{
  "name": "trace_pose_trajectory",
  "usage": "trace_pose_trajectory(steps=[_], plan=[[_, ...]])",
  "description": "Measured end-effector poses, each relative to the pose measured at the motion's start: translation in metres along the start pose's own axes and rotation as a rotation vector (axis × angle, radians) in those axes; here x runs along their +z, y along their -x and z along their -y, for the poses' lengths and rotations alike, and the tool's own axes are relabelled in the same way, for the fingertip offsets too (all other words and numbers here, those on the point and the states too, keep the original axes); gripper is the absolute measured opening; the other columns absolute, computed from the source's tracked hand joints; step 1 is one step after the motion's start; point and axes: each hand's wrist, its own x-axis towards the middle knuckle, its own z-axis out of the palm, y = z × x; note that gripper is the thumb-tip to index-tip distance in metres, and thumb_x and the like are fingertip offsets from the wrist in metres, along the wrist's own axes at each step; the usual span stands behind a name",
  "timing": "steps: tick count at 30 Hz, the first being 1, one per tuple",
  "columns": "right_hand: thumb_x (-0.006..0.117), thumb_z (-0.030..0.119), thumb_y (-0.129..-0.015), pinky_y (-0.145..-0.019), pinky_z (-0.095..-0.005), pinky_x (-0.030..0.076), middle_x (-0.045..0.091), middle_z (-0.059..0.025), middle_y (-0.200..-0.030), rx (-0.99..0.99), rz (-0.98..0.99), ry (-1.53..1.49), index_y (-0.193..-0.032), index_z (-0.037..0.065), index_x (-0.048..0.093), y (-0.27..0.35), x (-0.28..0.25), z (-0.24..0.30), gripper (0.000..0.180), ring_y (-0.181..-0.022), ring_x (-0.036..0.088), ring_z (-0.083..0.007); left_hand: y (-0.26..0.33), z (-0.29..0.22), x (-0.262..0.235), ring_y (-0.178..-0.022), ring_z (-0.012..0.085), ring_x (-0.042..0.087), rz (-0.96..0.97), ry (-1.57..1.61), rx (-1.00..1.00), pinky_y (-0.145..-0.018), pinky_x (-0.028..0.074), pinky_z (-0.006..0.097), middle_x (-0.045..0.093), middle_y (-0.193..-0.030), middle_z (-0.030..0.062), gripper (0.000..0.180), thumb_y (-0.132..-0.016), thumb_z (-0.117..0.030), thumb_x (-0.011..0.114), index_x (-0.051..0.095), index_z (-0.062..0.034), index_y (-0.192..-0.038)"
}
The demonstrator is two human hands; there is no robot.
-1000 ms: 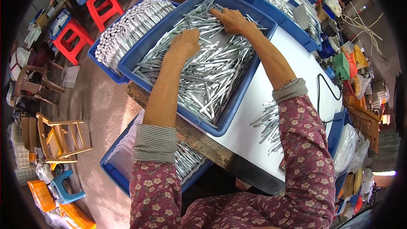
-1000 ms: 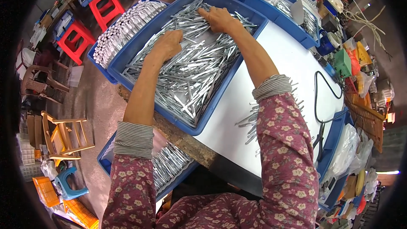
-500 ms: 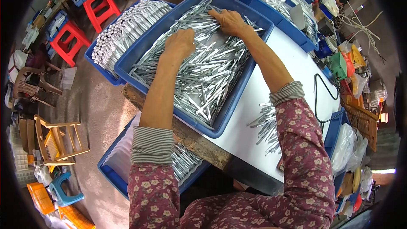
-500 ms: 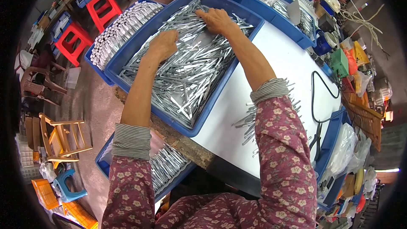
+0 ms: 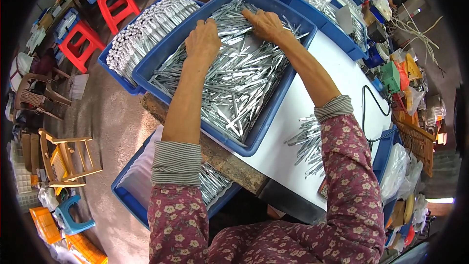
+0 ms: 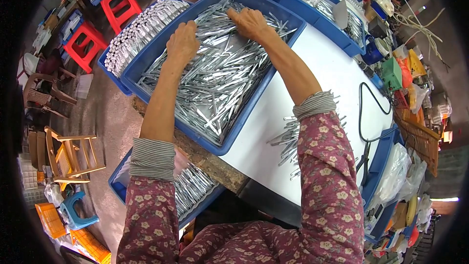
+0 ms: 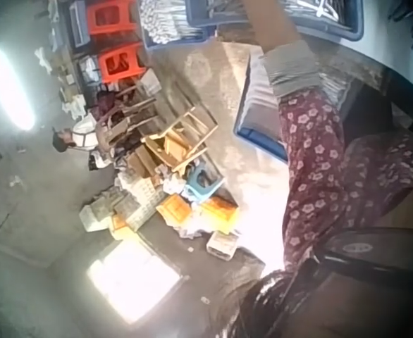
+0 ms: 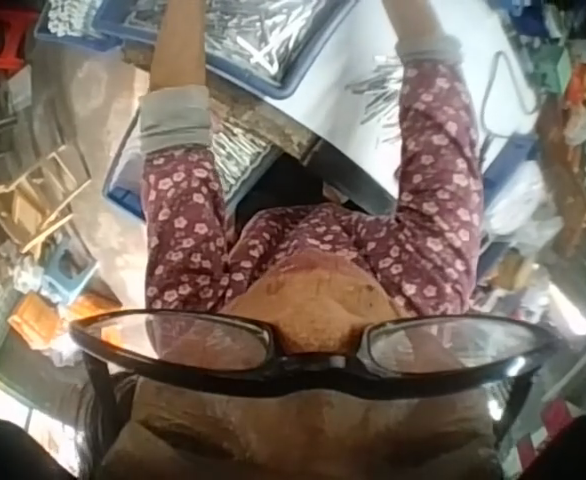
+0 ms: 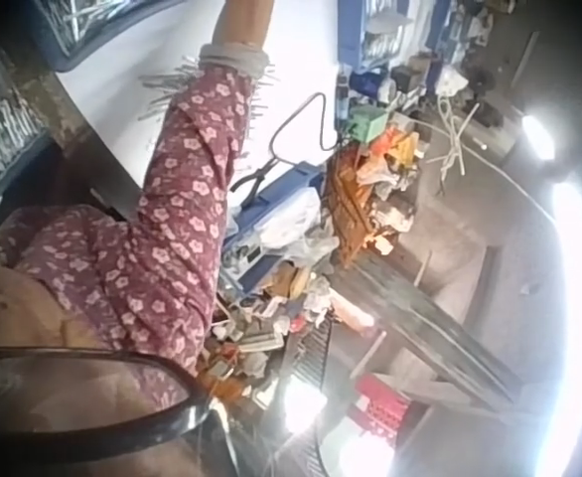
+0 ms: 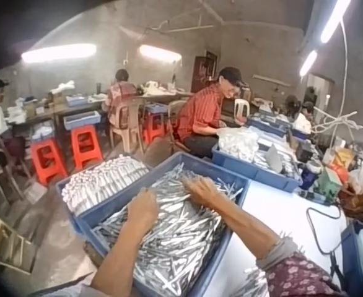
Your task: The recorder picks and sorts small metal strips from a blue bin and arranges them on a table, and also picks small metal pins from a metal tray.
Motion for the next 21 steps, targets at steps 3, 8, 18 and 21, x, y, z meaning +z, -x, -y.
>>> trace_pose_trajectory(steps=[3,8,18,21], plan=[[0.054,0.003,-0.071,-0.05,-0.0445,0.046,0.058,-0.0215,-0.07,0.009,-0.078,-0.021,-0.095,0.007,0.043,-0.001,-0.008,0.022,0.027,-0.064,0.061,-0.0356,0.004,0.007,-0.004,-0.091,0.0392,0.057,-0.009,-0.012,-0.044,-0.078,0.046,0.046,0.051,-0.105,0.0235,0.024,-0.077,-0.005,0.052,0.053,0.0022,-0.1],[0.052,0.002,-0.072,-0.049,-0.0445,0.045,0.057,-0.0211,-0.068,0.011,-0.083,0.016,-0.103,0.009,0.041,0.001,-0.015,0.03,0.034,-0.062,0.059,-0.0364,0.005,0.002,-0.009,-0.09,0.039,0.057,-0.039,0.016,-0.072,-0.076,0.047,0.045,0.05,-0.107,0.0231,0.026,-0.075,-0.005,0.056,0.051,0.0024,-0.099],[0.053,0.004,-0.072,-0.053,-0.046,0.045,0.056,-0.0233,-0.069,0.049,-0.11,0.019,-0.102,0.006,0.042,0.004,-0.039,0.035,0.031,-0.062,0.059,-0.0372,0.0,0.005,-0.011,-0.097,0.0409,0.053,-0.141,0.158,-0.248,-0.079,0.043,0.048,0.05,-0.11,0.0227,0.028,-0.075,-0.007,0.052,0.05,-0.0004,-0.103],[0.052,0.003,-0.072,-0.051,-0.0451,0.045,0.056,-0.0225,-0.069,0.03,-0.149,0.013,-0.104,0.007,0.042,0.009,-0.045,0.03,0.034,-0.06,0.059,-0.036,0.002,0.003,-0.016,-0.095,0.0382,0.055,-0.146,0.159,-0.233,-0.08,0.045,0.045,0.051,-0.109,0.0227,0.03,-0.079,-0.008,0.05,0.051,0.0032,-0.106]])
